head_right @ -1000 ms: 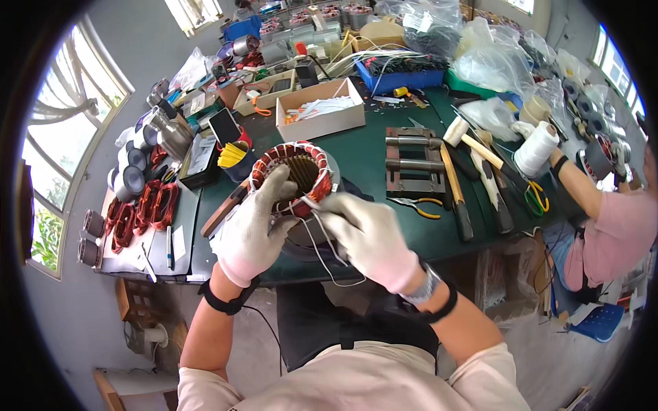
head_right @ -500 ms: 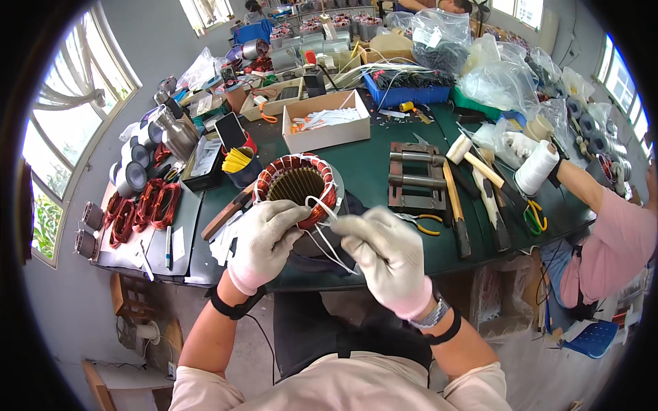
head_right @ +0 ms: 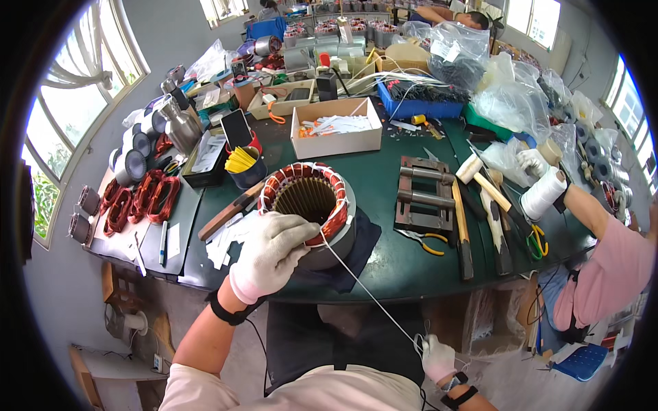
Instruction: Assembling and tying wires on a motor stator in a workshop.
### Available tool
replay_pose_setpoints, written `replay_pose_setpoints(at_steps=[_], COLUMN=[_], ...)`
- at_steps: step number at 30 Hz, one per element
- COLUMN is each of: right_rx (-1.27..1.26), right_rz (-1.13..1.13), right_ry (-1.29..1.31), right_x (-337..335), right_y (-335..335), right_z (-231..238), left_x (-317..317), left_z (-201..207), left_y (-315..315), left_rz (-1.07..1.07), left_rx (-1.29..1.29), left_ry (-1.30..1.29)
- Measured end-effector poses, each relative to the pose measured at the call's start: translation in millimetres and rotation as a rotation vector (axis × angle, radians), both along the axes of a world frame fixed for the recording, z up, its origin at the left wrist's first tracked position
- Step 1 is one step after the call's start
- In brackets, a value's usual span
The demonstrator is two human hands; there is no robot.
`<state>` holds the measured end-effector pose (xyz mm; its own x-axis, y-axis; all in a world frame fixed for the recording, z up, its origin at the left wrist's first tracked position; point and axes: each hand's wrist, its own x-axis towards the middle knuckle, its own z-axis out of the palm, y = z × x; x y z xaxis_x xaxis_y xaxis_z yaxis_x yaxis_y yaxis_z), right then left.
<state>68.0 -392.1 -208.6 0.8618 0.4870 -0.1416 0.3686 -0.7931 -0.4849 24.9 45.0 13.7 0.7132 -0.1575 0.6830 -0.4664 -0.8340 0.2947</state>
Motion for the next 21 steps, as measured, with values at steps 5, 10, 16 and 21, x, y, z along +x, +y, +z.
replay_pose_setpoints(at_steps=[5, 10, 16, 21], right_rx=[0.563, 0.817, 1.137, 1.202], right_rz=[0.257, 0.394, 0.712, 0.552], right_ry=[-0.191, 0.473, -0.316, 0.198], right_x=[26.1, 27.0, 58.7, 31.2], right_y=[120.4, 215.2, 245.4, 243.5], right_z=[112.6, 175.9, 237.0, 212.2], left_x=[-0.7, -3.5, 0.3, -1.6], left_z=[-2.6, -0.8, -0.8, -10.1], left_y=[-1.2, -0.2, 7.5, 13.6], left_rz=[0.072, 0.046, -0.038, 0.005], left_rx=[-0.004, -0.033, -0.057, -0.03], left_ry=[-0.041, -0.034, 0.034, -0.061])
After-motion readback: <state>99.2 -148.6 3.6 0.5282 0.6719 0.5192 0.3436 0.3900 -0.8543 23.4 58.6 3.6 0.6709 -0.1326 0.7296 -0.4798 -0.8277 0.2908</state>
